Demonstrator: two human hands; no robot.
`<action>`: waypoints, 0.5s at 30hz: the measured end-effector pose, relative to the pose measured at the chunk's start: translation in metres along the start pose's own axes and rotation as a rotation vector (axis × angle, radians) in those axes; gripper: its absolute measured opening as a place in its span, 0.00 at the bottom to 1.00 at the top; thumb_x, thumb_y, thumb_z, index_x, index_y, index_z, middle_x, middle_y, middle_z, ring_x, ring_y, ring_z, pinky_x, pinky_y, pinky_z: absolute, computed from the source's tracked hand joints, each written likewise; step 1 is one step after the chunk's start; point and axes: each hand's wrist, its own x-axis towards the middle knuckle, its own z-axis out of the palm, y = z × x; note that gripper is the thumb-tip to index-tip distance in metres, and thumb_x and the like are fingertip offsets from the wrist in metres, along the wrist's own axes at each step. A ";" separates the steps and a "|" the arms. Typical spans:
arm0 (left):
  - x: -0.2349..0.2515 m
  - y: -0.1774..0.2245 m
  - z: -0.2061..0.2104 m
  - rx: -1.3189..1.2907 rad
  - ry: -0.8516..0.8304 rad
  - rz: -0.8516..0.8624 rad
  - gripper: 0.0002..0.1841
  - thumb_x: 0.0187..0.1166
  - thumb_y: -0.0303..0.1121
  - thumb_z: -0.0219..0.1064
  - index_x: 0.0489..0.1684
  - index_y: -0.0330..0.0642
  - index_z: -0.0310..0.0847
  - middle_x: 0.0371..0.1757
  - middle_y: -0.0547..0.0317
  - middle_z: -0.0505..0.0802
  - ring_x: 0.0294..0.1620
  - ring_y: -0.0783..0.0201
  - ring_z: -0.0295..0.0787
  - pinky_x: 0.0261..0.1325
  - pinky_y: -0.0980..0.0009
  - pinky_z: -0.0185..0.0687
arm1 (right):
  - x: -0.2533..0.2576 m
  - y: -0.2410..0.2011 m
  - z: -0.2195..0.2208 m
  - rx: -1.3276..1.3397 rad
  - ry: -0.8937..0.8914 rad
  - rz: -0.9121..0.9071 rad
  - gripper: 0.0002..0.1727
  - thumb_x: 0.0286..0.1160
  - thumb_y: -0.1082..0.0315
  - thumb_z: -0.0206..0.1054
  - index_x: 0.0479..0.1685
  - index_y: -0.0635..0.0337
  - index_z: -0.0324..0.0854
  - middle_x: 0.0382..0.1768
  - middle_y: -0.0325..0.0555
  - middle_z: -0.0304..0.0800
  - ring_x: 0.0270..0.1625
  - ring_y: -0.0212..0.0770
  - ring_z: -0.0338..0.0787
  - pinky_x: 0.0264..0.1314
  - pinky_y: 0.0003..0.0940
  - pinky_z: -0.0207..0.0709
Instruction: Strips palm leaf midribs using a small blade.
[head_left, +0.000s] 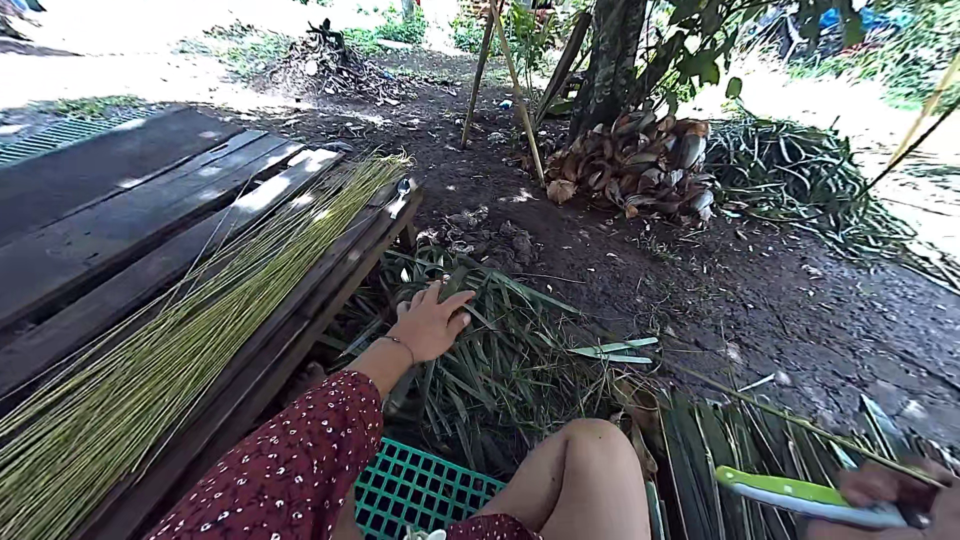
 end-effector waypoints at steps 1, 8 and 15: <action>-0.001 0.011 0.003 0.049 -0.075 0.000 0.32 0.90 0.51 0.55 0.95 0.67 0.52 0.96 0.35 0.45 0.95 0.33 0.40 0.85 0.28 0.42 | -0.003 0.001 0.006 -0.017 -0.022 0.035 0.15 0.94 0.71 0.35 0.43 0.56 0.68 0.25 0.27 0.85 0.19 0.22 0.83 0.24 0.13 0.79; -0.042 0.071 0.007 -0.083 -0.004 0.665 0.23 0.85 0.35 0.64 0.79 0.44 0.77 0.73 0.48 0.87 0.74 0.48 0.84 0.75 0.44 0.73 | -0.022 0.017 0.041 -0.013 -0.043 0.181 0.11 0.92 0.72 0.40 0.44 0.53 0.68 0.26 0.24 0.85 0.17 0.19 0.81 0.21 0.13 0.78; -0.074 0.070 -0.002 -0.034 0.293 0.708 0.13 0.87 0.32 0.57 0.45 0.35 0.89 0.39 0.47 0.95 0.37 0.52 0.94 0.42 0.57 0.89 | -0.030 0.026 0.068 0.111 -0.255 0.318 0.19 0.96 0.55 0.33 0.55 0.51 0.70 0.30 0.21 0.88 0.23 0.20 0.84 0.24 0.16 0.79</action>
